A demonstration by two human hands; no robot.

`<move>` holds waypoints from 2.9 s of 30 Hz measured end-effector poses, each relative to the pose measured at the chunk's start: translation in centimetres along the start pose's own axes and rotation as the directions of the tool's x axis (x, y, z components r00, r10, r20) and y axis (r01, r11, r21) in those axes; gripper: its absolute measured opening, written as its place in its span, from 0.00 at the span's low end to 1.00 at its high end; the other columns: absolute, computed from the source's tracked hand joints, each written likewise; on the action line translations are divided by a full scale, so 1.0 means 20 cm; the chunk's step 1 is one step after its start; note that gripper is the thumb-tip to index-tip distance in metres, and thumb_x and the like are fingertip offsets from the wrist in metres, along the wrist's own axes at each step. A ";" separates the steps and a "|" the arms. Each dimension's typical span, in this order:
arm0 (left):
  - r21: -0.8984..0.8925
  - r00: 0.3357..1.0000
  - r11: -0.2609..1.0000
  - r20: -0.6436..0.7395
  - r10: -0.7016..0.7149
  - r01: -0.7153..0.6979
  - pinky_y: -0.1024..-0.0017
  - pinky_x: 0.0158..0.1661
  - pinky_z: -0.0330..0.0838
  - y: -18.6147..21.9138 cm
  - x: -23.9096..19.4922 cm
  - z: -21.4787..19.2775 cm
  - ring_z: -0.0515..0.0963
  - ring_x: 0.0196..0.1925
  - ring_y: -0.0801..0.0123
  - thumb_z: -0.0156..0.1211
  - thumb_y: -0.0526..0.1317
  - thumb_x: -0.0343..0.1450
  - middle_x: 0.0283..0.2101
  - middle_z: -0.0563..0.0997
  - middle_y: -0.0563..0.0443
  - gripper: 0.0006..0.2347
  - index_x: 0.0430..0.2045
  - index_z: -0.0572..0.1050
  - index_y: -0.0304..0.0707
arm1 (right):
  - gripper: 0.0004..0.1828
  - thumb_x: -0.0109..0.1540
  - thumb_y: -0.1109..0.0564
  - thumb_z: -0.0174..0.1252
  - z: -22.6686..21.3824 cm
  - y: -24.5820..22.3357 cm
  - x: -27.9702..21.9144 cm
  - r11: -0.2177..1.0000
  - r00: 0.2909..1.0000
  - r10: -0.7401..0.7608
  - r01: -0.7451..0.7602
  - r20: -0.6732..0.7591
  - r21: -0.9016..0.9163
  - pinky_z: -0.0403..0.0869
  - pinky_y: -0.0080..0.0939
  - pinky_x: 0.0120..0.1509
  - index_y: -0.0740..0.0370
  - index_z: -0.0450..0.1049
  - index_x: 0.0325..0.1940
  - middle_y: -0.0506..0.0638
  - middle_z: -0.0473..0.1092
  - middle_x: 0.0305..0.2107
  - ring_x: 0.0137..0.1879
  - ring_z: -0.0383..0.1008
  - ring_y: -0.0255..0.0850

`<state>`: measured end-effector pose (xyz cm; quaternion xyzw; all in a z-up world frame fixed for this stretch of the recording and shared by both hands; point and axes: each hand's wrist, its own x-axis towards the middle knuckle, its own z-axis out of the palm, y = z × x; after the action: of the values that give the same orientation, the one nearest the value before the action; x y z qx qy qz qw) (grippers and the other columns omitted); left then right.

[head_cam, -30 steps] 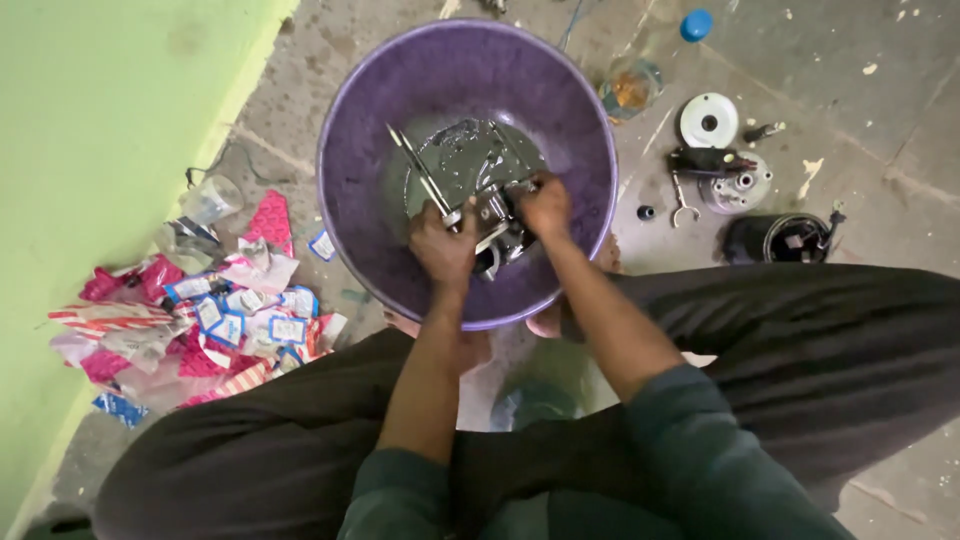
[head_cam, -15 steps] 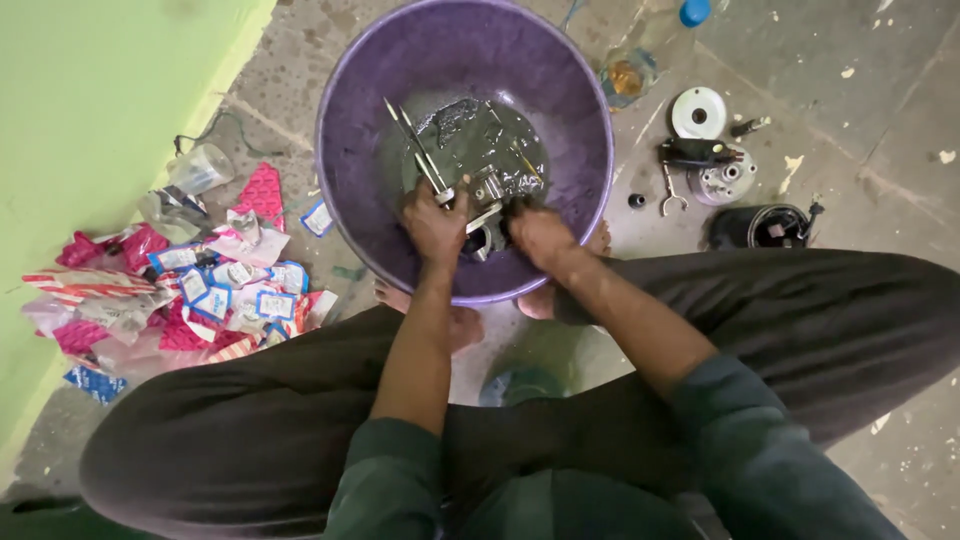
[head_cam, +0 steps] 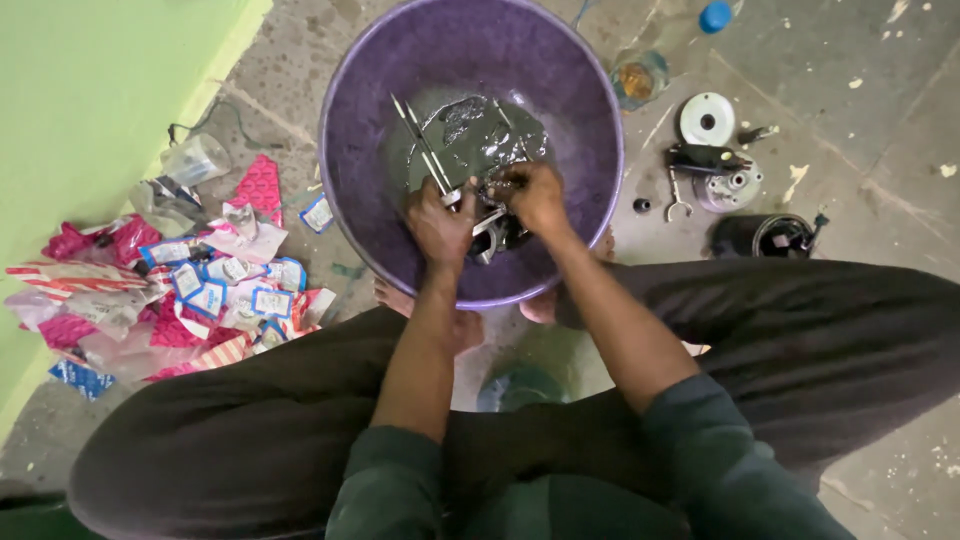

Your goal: Scrubbing and cleaning motorcycle engine components inside a purple basin.

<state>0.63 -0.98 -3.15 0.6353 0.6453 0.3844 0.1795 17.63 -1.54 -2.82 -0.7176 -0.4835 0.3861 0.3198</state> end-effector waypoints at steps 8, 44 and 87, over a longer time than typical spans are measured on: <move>0.025 0.999 0.999 -0.022 0.033 -0.032 0.47 0.38 0.70 0.07 0.02 -0.01 0.78 0.32 0.38 0.72 0.51 0.66 0.27 0.78 0.34 0.20 0.24 0.74 0.29 | 0.15 0.51 0.59 0.74 0.10 0.08 0.07 0.996 0.976 -0.083 0.075 -0.203 -0.050 0.78 0.45 0.43 0.67 0.80 0.37 0.59 0.80 0.32 0.36 0.82 0.47; 0.122 0.990 0.992 -0.133 0.048 -0.032 0.47 0.40 0.73 0.18 0.01 0.05 0.79 0.33 0.38 0.69 0.50 0.66 0.28 0.79 0.33 0.18 0.26 0.75 0.29 | 0.15 0.54 0.58 0.68 0.21 0.31 0.13 0.997 0.974 -0.032 0.017 -0.224 -0.071 0.78 0.46 0.54 0.65 0.82 0.44 0.62 0.80 0.41 0.47 0.82 0.52; 0.001 0.982 1.000 -0.186 0.028 -0.029 0.47 0.36 0.71 0.12 -0.08 0.00 0.78 0.31 0.37 0.68 0.49 0.68 0.28 0.79 0.33 0.18 0.29 0.75 0.28 | 0.14 0.55 0.57 0.65 0.25 0.06 0.04 0.982 0.898 0.137 -0.177 -0.418 -0.058 0.75 0.58 0.51 0.64 0.79 0.43 0.65 0.77 0.34 0.44 0.79 0.63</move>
<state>2.52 -2.81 -1.83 0.6056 0.6497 0.4453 0.1136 14.08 -0.68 -6.50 -0.8338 -0.3635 0.2274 0.3478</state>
